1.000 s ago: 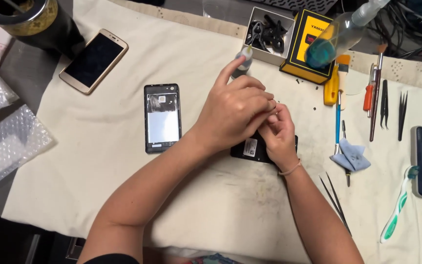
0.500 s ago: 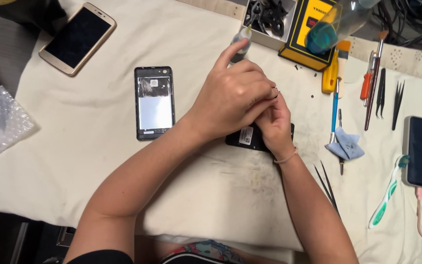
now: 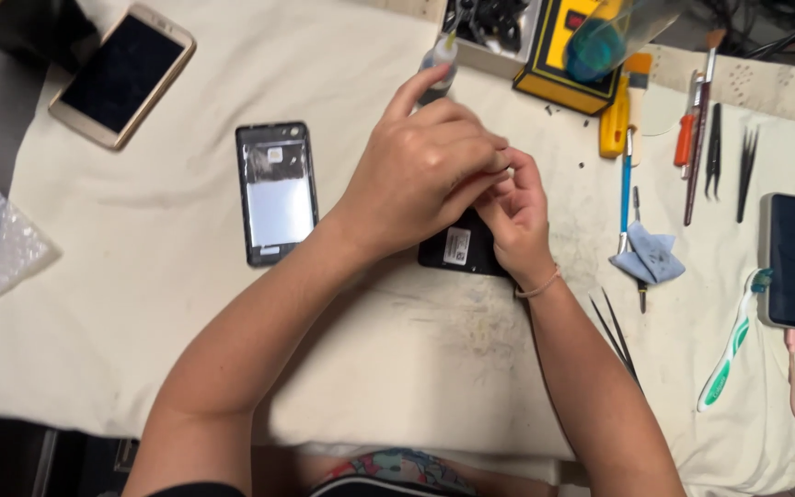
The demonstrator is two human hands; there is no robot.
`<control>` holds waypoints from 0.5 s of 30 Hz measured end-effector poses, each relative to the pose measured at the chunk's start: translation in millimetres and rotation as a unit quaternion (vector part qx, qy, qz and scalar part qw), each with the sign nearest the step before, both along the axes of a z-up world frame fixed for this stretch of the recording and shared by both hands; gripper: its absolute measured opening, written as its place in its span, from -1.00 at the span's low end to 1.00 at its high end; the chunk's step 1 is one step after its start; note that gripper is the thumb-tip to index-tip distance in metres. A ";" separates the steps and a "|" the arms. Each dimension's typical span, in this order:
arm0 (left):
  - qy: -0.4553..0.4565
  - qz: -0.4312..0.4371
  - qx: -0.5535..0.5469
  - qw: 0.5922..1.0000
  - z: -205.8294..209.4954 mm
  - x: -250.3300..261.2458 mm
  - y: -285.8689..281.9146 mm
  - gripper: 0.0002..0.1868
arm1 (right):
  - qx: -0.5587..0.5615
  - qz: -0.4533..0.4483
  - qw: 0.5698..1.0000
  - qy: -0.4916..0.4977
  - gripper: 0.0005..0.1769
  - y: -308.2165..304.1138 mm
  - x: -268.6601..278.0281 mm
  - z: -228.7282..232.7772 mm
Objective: Disassembling a mobile phone by removing screws and internal components using a precision screwdriver.
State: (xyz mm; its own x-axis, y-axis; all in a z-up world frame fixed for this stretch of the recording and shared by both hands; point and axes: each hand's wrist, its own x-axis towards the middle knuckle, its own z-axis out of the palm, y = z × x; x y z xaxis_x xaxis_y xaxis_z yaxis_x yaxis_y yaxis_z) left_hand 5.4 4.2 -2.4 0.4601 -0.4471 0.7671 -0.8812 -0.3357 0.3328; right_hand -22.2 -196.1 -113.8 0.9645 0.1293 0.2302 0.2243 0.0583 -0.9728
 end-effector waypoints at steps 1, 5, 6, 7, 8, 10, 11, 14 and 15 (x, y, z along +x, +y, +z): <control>0.009 -0.003 -0.010 1.000 0.7 1.2 -0.1 -0.92 | 0.053 0.024 0.998 0.024 -0.65 -1.3 1.9 -1.5; 0.005 0.009 -0.016 1.000 -2.0 -0.9 -1.5 -0.91 | 0.046 0.060 0.997 0.010 -0.70 1.2 -2.0 3.0; 0.004 0.010 -0.015 1.000 -1.7 -0.8 -1.7 -0.91 | 0.046 0.061 0.997 0.009 -0.70 3.1 -1.2 5.2; 0.009 0.009 -0.017 1.000 -1.5 -0.7 -1.8 -0.91 | 0.036 0.053 0.998 -0.005 -0.72 5.2 -0.3 7.1; 0.016 0.008 -0.019 1.000 -2.0 -1.5 -2.0 -0.91 | 0.027 0.045 0.998 -0.018 -0.71 7.1 -0.8 8.7; 0.012 0.017 -0.020 1.000 -2.8 -0.4 -2.3 -0.90 | 0.023 0.041 0.999 -0.013 -0.74 1.3 0.2 0.0; 0.008 0.024 -0.021 0.999 -3.2 -0.1 -2.3 -0.88 | 0.019 0.035 0.999 -0.010 -0.76 -1.5 0.7 -4.5; 0.021 0.018 -0.019 0.999 -6.6 0.4 -3.2 -0.92 | 0.080 0.073 0.994 0.014 -0.82 3.0 -0.3 4.0; 0.020 0.018 -0.019 0.999 -6.6 1.0 -3.5 -0.92 | 0.080 0.073 0.994 0.013 -0.82 6.6 -0.9 8.0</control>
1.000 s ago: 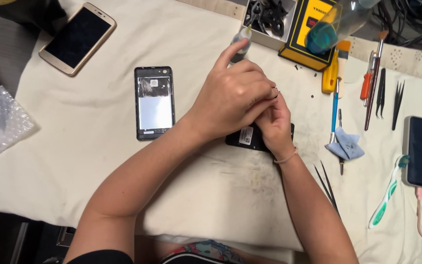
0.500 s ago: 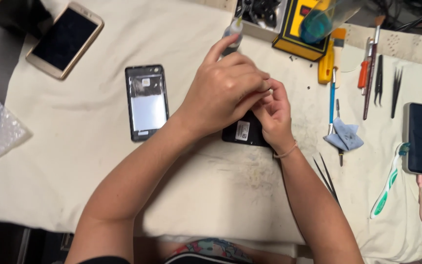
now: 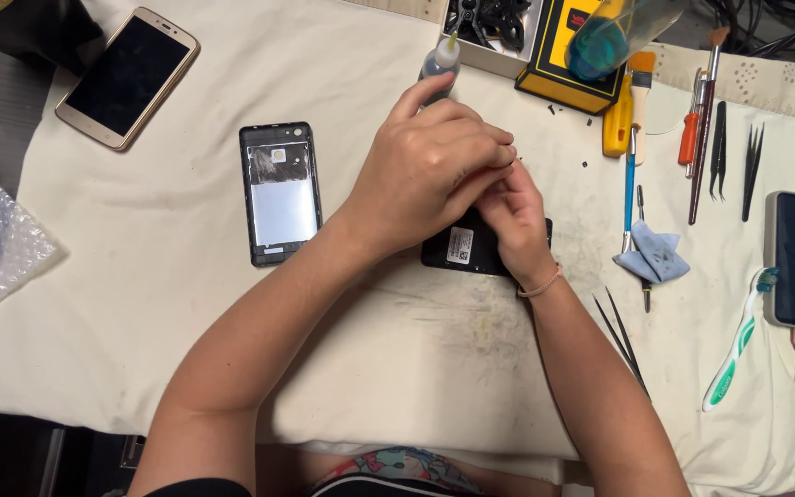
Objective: Disassembling a mobile phone by removing screws and internal components using a precision screwdriver.
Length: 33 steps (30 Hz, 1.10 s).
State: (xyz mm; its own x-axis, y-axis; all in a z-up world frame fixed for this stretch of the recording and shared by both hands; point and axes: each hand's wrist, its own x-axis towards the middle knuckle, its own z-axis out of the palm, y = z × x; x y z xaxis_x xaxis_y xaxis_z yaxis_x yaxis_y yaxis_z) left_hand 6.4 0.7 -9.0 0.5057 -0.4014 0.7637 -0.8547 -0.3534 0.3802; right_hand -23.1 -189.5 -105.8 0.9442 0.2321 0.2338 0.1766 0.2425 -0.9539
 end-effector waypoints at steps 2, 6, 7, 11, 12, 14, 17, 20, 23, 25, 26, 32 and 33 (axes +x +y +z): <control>-0.012 0.006 -0.007 1.000 -0.7 0.1 -1.3 -0.89 | -0.045 -0.001 0.998 -0.032 -0.48 6.4 -3.1 7.8; -0.007 0.000 -0.004 1.000 -0.9 1.6 0.9 -0.93 | -0.082 -0.047 0.995 -0.019 -0.64 -0.5 0.0 -4.7; 0.004 -0.005 -0.003 1.000 -1.6 1.9 1.5 -0.95 | -0.060 -0.039 0.997 -0.001 -0.65 -0.5 -0.3 -5.3; 0.021 0.005 -0.016 1.000 -4.8 2.3 -0.2 -0.96 | -0.142 -0.029 0.989 -0.038 -0.64 1.7 -1.6 7.1; 0.020 0.004 -0.015 1.000 -4.9 2.4 -0.7 -0.96 | -0.142 -0.030 0.989 -0.039 -0.64 1.9 -1.8 3.9; 0.020 -0.005 -0.023 1.000 -6.1 1.5 -1.7 -0.96 | -0.133 -0.044 0.990 -0.027 -0.78 1.9 -2.5 -2.6; 0.034 -0.009 -0.023 0.999 -10.4 0.5 -4.0 -0.97 | -0.147 -0.061 0.987 -0.033 -0.70 -0.3 -4.7 -7.6; 0.028 -0.009 -0.034 0.999 -7.9 0.5 -4.7 -0.96 | -0.135 -0.056 0.988 -0.043 -0.81 2.4 -4.6 -2.7; 0.083 -0.019 -0.013 0.996 -5.8 -1.7 -3.9 -0.86 | -0.114 -0.050 0.991 -0.051 -0.83 4.0 -4.5 3.9; 0.098 -0.013 0.003 0.995 -8.4 -1.3 -1.1 -0.70 | -0.085 -0.066 0.993 -0.039 -0.82 3.1 -1.9 -3.4; 0.117 -0.008 0.020 0.993 -10.4 -2.5 0.4 -0.50 | -0.057 -0.083 0.995 -0.022 -0.80 2.7 -2.3 -7.8; 0.193 0.051 -0.036 0.979 -1.0 1.4 9.4 -0.65 | -0.049 -0.071 0.996 -0.023 -0.82 1.0 1.4 -9.5; 0.190 0.051 -0.036 0.980 -1.3 2.4 9.4 -0.65 | -0.049 -0.070 0.996 -0.027 -0.82 1.0 1.8 -8.9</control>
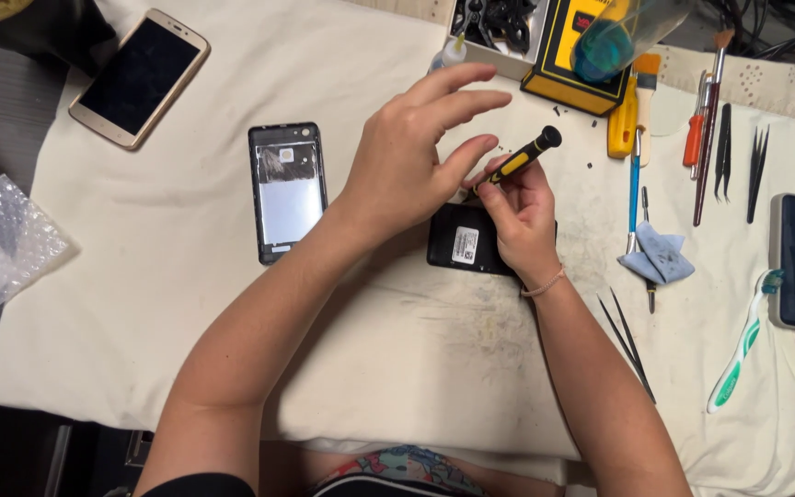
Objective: Disassembling a mobile phone by removing screws and internal components using a precision screwdriver.
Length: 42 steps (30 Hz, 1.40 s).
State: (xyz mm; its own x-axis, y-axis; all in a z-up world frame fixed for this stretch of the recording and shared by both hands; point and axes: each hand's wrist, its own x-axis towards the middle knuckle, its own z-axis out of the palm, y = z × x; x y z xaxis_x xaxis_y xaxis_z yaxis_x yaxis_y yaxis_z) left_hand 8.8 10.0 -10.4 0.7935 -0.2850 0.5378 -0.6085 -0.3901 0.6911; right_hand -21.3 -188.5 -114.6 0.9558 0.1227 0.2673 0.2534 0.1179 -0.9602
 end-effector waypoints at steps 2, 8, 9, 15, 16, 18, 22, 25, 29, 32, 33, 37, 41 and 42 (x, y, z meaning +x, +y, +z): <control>0.012 0.018 0.002 1.000 -1.6 -0.1 0.2 -0.73 | 0.007 0.009 1.000 0.016 -0.82 0.4 -1.8 0.4; 0.022 0.019 -0.002 1.000 -4.2 4.0 0.9 -0.75 | 0.000 0.005 1.000 0.030 -0.82 1.9 -1.7 3.1; 0.022 0.020 -0.001 1.000 -5.1 5.7 1.2 -0.75 | 0.000 0.005 1.000 0.030 -0.82 1.6 -0.3 1.5; 0.004 -0.050 0.016 0.999 -8.5 3.4 -2.9 -0.66 | -0.032 -0.030 0.999 0.032 -0.76 -1.3 -0.2 -2.0; 0.004 -0.060 0.017 0.998 -8.9 3.4 -3.7 -0.65 | -0.015 -0.031 0.999 0.033 -0.73 -1.7 0.5 -3.0; 0.003 -0.071 0.019 0.997 -9.4 4.7 -4.2 -0.65 | 0.001 -0.032 0.999 0.035 -0.71 -2.4 1.5 -4.4; -0.009 -0.026 0.013 1.000 -8.4 10.1 -0.1 -0.73 | 0.034 -0.010 0.997 0.062 -0.78 0.0 0.7 2.7; 0.012 0.011 0.022 1.000 -6.4 18.9 12.7 -0.74 | 0.058 0.002 0.995 0.076 -0.82 2.7 0.2 7.9; 0.028 0.049 0.033 0.998 2.1 33.8 45.8 -0.78 | 0.061 0.000 0.994 0.087 -0.83 2.8 0.4 8.6; 0.023 0.066 0.013 0.997 7.6 36.4 58.5 -0.80 | 0.053 0.001 0.995 0.090 -0.81 3.1 0.2 12.1; 0.024 0.066 0.012 0.997 5.5 36.2 58.1 -0.80 | 0.053 0.001 0.995 0.090 -0.81 3.6 -1.2 12.5; 0.036 0.047 0.004 0.998 -10.0 33.4 42.6 -0.63 | 0.053 0.003 0.995 0.088 -0.84 3.9 -0.8 10.7; 0.007 -0.173 -0.029 0.984 -8.3 10.3 8.6 -0.48 | -0.105 -0.040 0.993 0.038 -0.82 -8.1 2.8 -8.1; 0.008 -0.172 -0.030 0.985 -9.1 8.8 4.5 -0.48 | -0.105 -0.039 0.993 0.038 -0.82 -8.1 1.7 -4.9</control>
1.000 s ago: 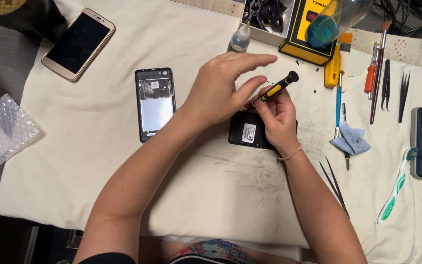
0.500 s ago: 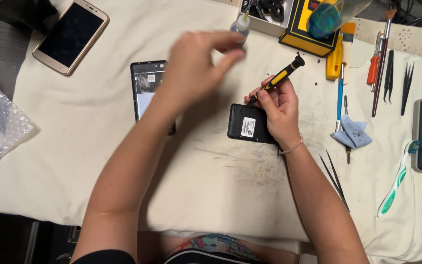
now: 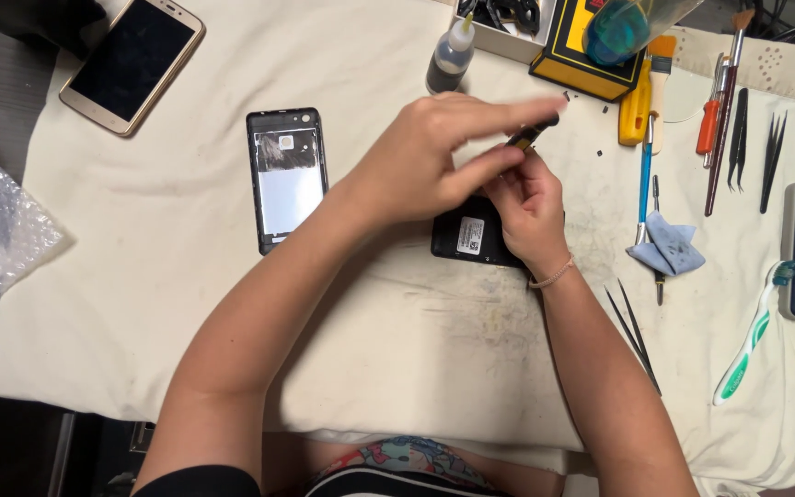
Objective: Disassembling a mobile phone by removing screws and internal components using a precision screwdriver.
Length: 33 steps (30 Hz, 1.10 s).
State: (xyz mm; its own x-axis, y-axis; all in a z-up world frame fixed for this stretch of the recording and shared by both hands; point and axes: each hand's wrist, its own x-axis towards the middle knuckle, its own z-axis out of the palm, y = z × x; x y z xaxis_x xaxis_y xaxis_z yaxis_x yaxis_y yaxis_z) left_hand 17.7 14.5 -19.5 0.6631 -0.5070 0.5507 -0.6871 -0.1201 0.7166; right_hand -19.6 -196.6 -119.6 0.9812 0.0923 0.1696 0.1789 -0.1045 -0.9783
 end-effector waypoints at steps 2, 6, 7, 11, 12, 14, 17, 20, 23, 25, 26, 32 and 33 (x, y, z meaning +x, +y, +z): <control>-0.099 0.050 -0.010 0.994 -0.4 -1.6 -8.6 -0.71 | -0.056 0.014 0.998 -0.038 -0.90 -0.2 -1.1 7.4; -0.168 0.130 0.026 0.977 -2.3 -1.5 -8.5 -0.64 | -0.074 0.062 0.993 -0.072 -0.82 6.4 -6.6 15.2; -0.172 0.123 -0.003 0.977 2.0 -4.0 -10.3 -0.79 | -0.042 0.064 0.995 -0.056 -0.78 5.9 -6.8 12.2; -0.139 0.143 -0.051 0.979 -14.4 -3.1 -22.3 -0.90 | 0.083 0.080 0.990 -0.085 -0.57 10.2 -3.0 10.2; -0.147 0.141 -0.054 0.978 -13.6 -3.2 -22.1 -0.90 | 0.081 0.080 0.989 -0.093 -0.57 10.2 -2.0 9.6; -0.099 0.111 -0.066 0.987 -13.2 -4.0 -21.7 -0.93 | 0.100 0.064 0.988 -0.096 -0.79 10.5 -1.4 7.2; -0.113 0.118 -0.057 0.985 -6.2 -4.8 -18.3 -0.93 | 0.064 0.093 0.992 -0.064 -0.76 16.8 -8.3 28.1; -0.132 0.121 -0.046 0.983 -7.3 -3.4 -19.9 -0.87 | 0.042 0.098 0.991 -0.079 -0.64 6.5 -0.3 11.3; -0.124 0.113 -0.044 0.985 -7.8 -4.4 -21.3 -0.89 | 0.034 0.069 0.994 -0.079 -0.74 7.2 0.8 1.9; -0.111 0.103 -0.036 0.988 -7.5 -6.3 -20.7 -0.90 | 0.103 0.075 0.990 -0.054 -0.67 5.8 2.3 -3.3; -0.097 0.093 -0.028 0.991 -7.4 -6.6 -20.8 -0.90 | 0.172 0.081 0.981 -0.028 -0.54 4.7 3.4 -6.1; -0.067 0.100 -0.015 0.993 -0.3 -4.4 -10.7 -0.87 | 0.123 0.093 0.988 -0.008 -0.83 11.1 1.3 29.4; -0.067 0.100 -0.015 0.993 -0.4 -4.1 -11.7 -0.87 | 0.122 0.093 0.988 -0.009 -0.83 7.7 4.6 19.9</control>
